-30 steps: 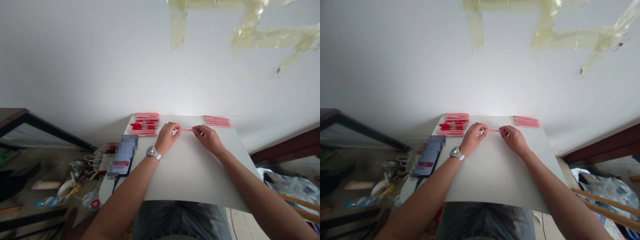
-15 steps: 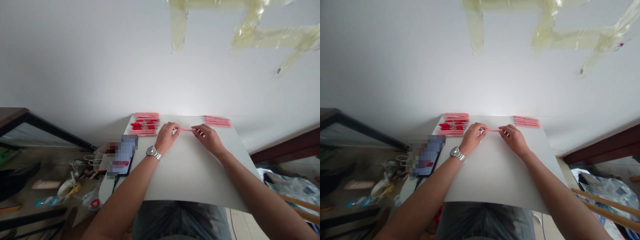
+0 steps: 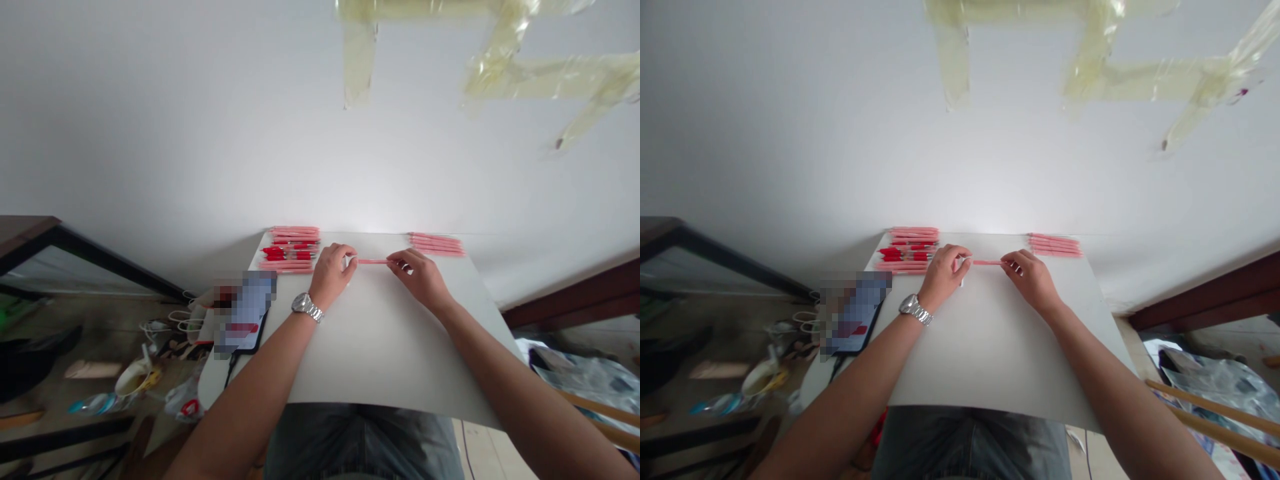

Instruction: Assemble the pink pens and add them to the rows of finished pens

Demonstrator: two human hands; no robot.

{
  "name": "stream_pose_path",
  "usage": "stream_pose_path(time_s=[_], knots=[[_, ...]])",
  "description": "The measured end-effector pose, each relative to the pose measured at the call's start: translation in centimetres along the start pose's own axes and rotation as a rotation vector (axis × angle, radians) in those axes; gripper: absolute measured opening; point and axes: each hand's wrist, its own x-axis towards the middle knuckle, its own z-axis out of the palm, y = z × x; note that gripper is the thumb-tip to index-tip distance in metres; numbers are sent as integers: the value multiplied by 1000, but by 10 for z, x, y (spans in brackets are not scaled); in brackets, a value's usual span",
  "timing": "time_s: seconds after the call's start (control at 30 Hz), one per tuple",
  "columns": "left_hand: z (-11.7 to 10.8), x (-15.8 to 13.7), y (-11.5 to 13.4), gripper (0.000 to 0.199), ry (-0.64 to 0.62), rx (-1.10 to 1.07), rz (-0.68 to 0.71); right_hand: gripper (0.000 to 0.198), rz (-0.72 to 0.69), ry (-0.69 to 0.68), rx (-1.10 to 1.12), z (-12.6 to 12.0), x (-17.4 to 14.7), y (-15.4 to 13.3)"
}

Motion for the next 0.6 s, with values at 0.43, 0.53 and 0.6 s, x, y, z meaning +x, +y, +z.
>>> stream_pose_path(time_s=[0.43,0.53,0.6], knots=[[-1,4,-10,9,148,18,-103,25,-30,1,-21,-1,1,0],[-1,4,-10,9,151,16,-99,25,-38,2,-29,-1,0,0],[-1,4,-10,8,152,20,-97,26,-40,5,-36,-1,0,0]])
